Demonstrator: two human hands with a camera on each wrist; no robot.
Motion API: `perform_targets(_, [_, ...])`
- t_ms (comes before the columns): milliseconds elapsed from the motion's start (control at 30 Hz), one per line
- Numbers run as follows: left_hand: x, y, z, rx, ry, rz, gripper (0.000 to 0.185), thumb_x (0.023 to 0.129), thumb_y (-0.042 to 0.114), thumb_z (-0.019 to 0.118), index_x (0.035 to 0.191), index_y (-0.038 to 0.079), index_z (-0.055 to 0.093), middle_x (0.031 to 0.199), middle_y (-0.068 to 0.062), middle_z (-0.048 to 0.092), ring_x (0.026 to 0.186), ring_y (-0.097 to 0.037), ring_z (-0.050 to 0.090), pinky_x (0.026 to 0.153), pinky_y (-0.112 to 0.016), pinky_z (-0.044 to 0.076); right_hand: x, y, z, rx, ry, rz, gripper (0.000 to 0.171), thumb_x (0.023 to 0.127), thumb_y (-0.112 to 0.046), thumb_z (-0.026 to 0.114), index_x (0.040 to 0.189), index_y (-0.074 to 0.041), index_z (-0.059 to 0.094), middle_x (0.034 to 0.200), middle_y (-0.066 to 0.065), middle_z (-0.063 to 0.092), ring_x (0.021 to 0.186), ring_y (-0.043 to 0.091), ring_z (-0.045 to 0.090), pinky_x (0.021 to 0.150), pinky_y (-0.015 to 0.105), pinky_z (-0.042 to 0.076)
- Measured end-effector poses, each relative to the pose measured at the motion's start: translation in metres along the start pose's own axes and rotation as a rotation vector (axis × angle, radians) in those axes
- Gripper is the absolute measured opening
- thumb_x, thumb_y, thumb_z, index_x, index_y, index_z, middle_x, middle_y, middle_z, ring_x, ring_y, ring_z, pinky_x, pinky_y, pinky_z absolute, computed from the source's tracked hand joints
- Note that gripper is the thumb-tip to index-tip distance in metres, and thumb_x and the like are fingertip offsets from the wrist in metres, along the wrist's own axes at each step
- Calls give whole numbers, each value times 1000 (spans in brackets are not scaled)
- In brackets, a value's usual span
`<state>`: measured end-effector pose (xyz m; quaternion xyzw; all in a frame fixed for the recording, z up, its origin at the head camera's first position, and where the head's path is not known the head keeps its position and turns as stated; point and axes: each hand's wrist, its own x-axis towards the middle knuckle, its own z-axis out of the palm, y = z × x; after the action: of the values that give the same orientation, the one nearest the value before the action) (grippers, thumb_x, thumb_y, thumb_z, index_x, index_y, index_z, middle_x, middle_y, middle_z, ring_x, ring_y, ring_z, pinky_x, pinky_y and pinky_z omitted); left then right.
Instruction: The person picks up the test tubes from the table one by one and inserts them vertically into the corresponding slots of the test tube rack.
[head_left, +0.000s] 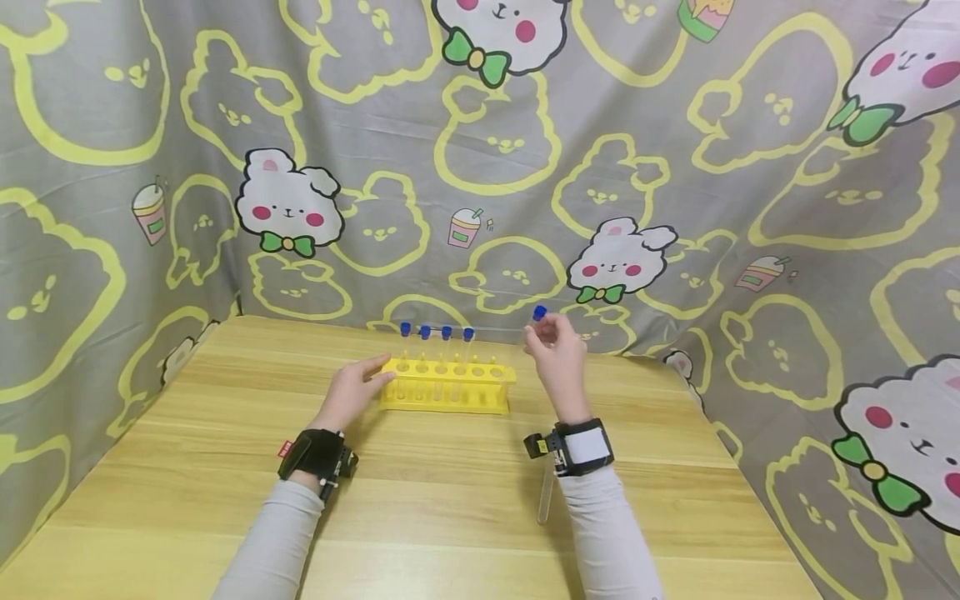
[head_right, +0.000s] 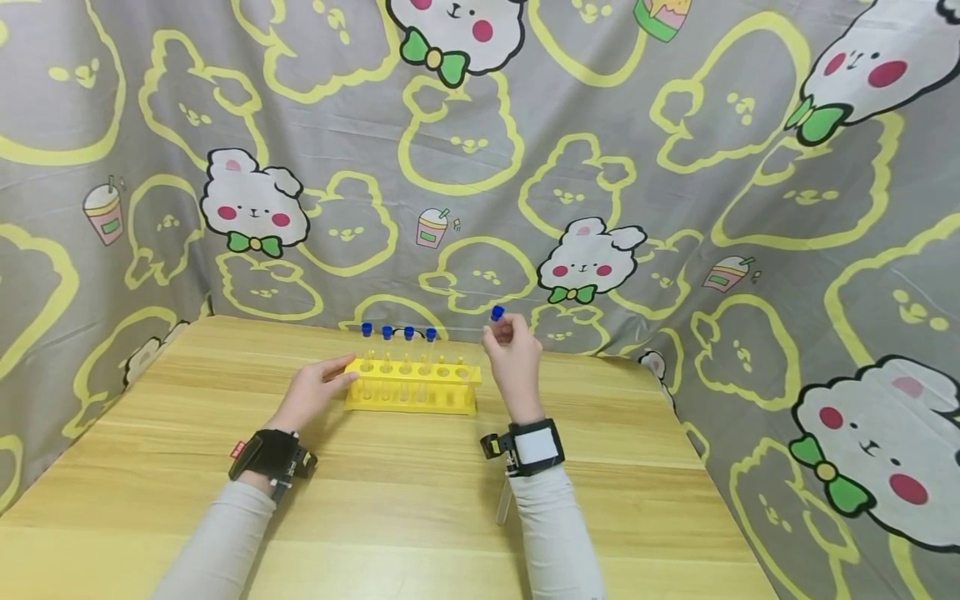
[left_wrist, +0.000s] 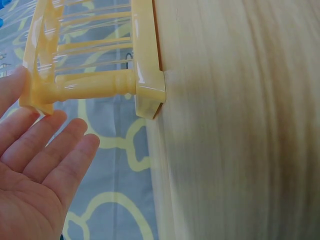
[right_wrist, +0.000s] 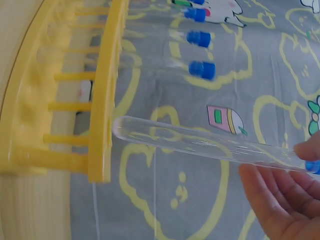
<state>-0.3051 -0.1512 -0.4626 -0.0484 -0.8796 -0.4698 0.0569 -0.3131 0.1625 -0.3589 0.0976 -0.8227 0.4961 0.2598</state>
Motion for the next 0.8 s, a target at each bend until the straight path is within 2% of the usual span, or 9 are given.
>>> perform_targets(400, [0,1,0,3,4,0,54,96,38,60,142,12,50,143,-16,53,124,-38,57,104,-50,49,0,1,29,-20,43,-104,20,91,-12,67,104,1,60,97,18,71,89,30,70,77,38,62])
perform_targets(800, [-1,3,-1,5,12,-2,53,96,37,60,141,11,51,143,-17,53,124,-38,57,104,-50,49,-5,17,50,-85,-15,-110,20,92,-12,66,105,1,60,97,17,71,87,29,70,74,39,62])
